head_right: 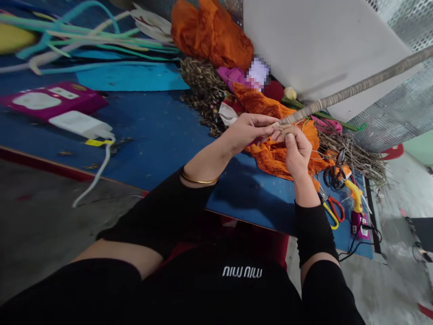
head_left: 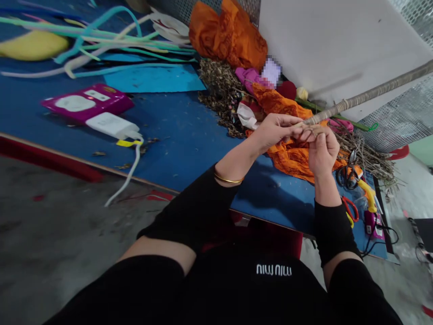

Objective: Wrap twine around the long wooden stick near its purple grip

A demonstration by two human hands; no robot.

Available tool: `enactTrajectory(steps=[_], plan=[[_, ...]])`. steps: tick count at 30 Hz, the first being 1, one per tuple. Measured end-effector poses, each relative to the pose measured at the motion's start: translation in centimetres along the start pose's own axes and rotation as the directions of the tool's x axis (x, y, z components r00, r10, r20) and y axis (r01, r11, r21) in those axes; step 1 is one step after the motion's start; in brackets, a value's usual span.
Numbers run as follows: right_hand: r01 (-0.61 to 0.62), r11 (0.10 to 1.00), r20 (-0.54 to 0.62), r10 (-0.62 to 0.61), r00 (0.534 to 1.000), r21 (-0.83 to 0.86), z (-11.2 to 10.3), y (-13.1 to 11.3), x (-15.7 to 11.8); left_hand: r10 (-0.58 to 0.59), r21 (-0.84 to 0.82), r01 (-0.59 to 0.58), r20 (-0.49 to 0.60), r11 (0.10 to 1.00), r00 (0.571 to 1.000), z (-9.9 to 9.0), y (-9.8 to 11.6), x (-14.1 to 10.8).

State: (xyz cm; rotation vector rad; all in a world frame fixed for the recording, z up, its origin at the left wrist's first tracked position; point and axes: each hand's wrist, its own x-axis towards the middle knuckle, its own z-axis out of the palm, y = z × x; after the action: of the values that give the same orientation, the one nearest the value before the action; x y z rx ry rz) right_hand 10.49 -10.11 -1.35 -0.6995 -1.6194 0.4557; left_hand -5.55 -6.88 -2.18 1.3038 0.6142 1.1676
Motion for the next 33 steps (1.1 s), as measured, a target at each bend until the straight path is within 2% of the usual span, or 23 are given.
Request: enactTrajectory(steps=[3, 6, 13, 19, 25, 28, 33], plan=[[-0.102, 0.995, -0.095, 0.101, 0.99, 0.003, 0.8, 0.4, -0.4, -0.001, 0.042, 0.001, 0.002, 0.999, 1.0, 0.4, -0.1, 0.0], [-0.121, 0.992, -0.163, 0.115, 0.98, -0.023, 1.0, -0.2, -0.4, 0.002, 0.072, -0.001, -0.022, 0.997, 1.0, 0.6, -0.2, -0.1], [-0.18, 0.976, -0.156, 0.16, 0.975, -0.123, 1.3, -2.3, -1.0, 0.031, 0.139, -0.023, -0.05, 0.99, 0.998, 1.1, -1.2, 0.1], [-0.167, 0.978, -0.078, 0.158, 0.984, -0.124, 1.2, -2.8, -0.9, 0.142, 0.295, -0.123, -0.046, 0.948, 0.989, 0.9, -2.0, 0.4], [-0.023, 0.961, 0.019, 0.029, 0.999, -0.277, -1.1, -3.5, 0.4, 0.162, 0.523, -0.131, -0.014, 0.842, 0.987, 1.1, -2.2, 0.2], [-0.038, 0.943, 0.023, 0.049, 0.999, -0.329, -2.0, -3.3, 0.7, 0.165, 0.607, -0.121, -0.016, 0.786, 0.986, 1.3, -2.0, -0.1], [-0.094, 0.967, 0.064, 0.112, 0.992, -0.239, -2.6, -2.5, 1.0, 0.175, 0.689, -0.13, 0.004, 0.713, 0.985, 1.4, -1.7, -0.4]])
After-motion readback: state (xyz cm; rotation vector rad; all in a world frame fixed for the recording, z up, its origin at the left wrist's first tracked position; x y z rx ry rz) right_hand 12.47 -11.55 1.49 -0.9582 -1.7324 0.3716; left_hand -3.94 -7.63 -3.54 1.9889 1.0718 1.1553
